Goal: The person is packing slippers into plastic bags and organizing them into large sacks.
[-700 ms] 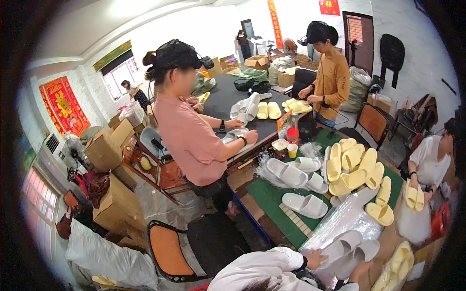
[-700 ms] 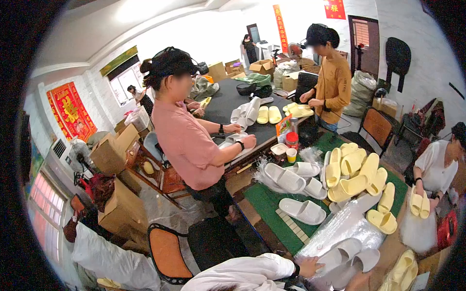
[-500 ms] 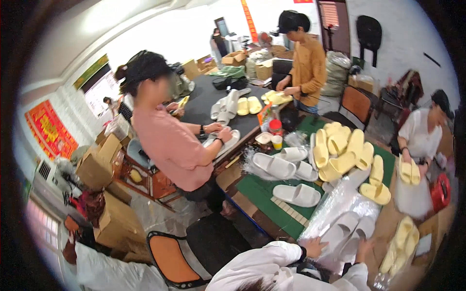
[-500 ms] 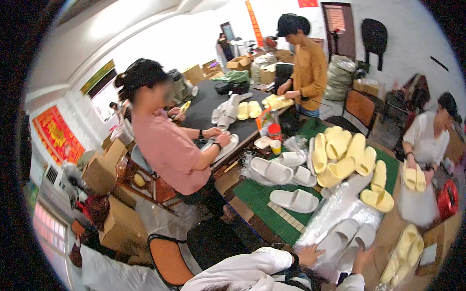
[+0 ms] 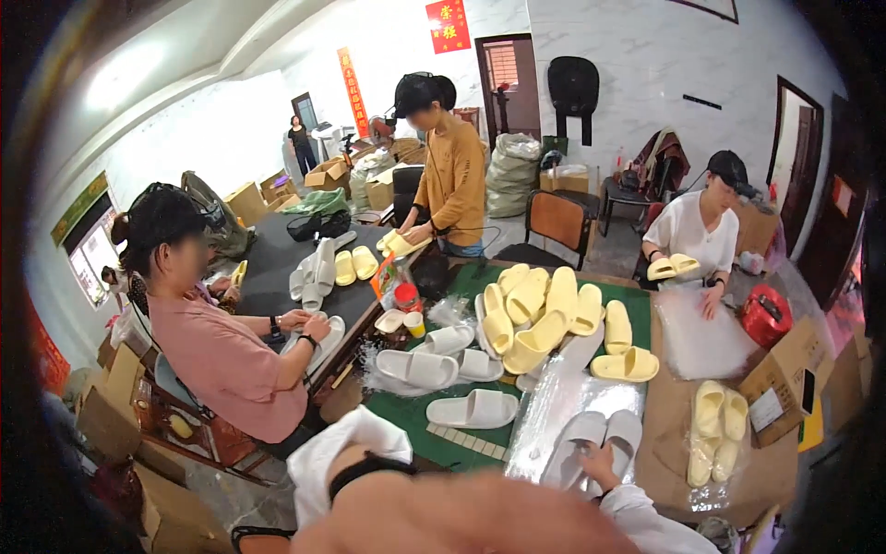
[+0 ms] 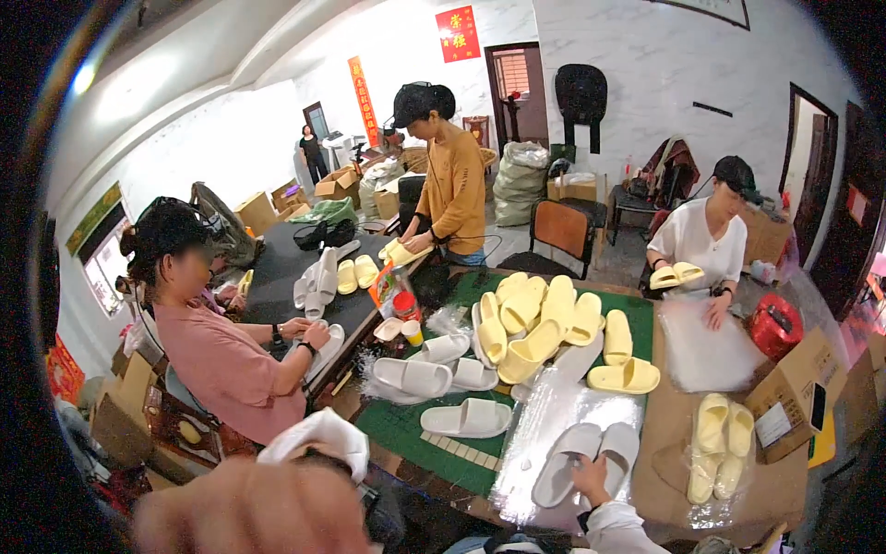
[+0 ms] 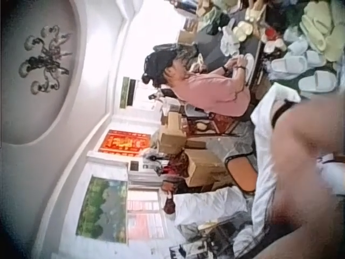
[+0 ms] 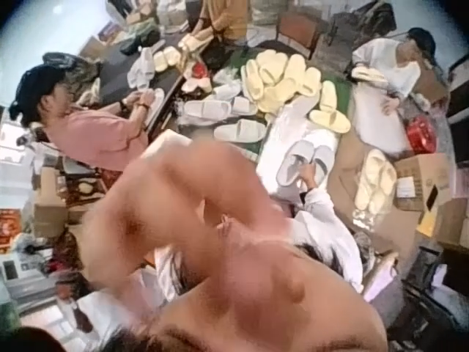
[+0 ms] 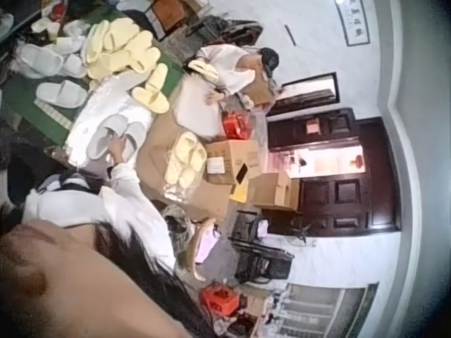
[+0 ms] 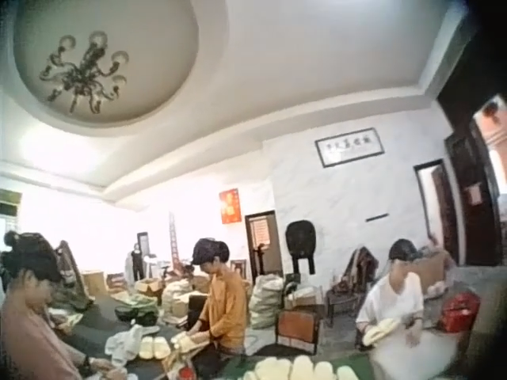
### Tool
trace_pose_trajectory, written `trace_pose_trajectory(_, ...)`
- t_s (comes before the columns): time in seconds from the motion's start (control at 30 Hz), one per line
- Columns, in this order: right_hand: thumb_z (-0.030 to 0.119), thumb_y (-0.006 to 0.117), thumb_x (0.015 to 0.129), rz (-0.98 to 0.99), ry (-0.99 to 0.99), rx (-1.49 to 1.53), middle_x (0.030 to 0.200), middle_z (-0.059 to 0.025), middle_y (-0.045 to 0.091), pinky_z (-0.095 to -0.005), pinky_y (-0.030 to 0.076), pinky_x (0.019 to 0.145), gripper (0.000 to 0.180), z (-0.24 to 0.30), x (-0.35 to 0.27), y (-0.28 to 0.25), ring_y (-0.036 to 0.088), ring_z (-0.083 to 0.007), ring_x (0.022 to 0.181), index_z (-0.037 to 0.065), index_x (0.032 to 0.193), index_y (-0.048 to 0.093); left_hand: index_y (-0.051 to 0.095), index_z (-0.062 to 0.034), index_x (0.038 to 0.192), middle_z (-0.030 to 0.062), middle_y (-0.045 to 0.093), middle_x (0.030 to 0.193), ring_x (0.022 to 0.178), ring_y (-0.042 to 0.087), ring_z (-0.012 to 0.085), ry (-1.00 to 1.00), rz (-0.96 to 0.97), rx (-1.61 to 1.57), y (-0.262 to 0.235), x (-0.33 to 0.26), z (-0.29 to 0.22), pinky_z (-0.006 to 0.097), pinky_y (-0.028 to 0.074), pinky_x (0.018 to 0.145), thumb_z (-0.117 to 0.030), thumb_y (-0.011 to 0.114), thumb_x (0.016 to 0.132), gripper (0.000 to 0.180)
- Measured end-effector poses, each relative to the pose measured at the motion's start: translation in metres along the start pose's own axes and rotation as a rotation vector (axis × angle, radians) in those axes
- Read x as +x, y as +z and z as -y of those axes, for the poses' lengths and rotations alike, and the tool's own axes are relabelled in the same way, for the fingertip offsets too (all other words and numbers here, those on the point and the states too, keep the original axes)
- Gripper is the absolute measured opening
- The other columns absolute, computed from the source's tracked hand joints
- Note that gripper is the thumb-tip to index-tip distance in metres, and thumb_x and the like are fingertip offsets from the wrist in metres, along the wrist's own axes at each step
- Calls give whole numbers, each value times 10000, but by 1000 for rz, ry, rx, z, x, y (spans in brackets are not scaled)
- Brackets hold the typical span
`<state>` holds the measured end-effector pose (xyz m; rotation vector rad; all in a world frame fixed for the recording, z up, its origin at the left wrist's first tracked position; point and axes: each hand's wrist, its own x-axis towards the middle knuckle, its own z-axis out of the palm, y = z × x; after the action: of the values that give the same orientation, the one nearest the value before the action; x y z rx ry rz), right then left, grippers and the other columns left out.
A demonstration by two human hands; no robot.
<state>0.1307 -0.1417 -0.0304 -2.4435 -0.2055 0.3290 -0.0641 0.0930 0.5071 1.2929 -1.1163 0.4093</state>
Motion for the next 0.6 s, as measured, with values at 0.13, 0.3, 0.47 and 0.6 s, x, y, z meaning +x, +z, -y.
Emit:
trace_pose_trajectory(0.13, 332, 614, 657, -94, -70, -132, 1181, -342, 364, -415, 370, 917, 456, 4, -2, -6, 408, -432, 1084, 95, 1045, 588, 547, 11, 1037, 194, 532, 1075, 1022, 504, 330, 185, -12, 117, -9, -2, 6, 410, 376, 886, -149, 444, 865, 257)
trace_pose_trajectory(0.3, 347, 604, 672, -37, -47, -102, 1169, -326, 384, -411, 339, 949, 433, -15, -1, 5, 390, -432, 1098, 81, 1014, 605, 541, 15, 1037, 175, 538, 1060, 1005, 505, 310, 401, -1, 325, -8, -3, -11, 387, 384, 863, -135, 451, 855, 253)
trace_pose_trajectory(0.47, 351, 600, 652, 20, 5, -28, 1255, -391, 268, -422, 295, 988, 480, -28, 1, 9, 292, -470, 1189, 93, 1057, 586, 536, 19, 1038, 155, 545, 1044, 989, 507, 290, 603, 2, 555, -7, -11, -35, 364, 393, 840, -122, 459, 845, 251)
trace_pose_trajectory(0.6, 310, 606, 640, -28, 20, -59, 1255, -392, 262, -438, 300, 977, 460, -11, -6, 6, 300, -479, 1178, 70, 1031, 582, 531, 22, 1038, 140, 550, 1032, 976, 507, 275, 727, -29, 718, 1, -24, -51, 345, 400, 822, -111, 465, 837, 250)
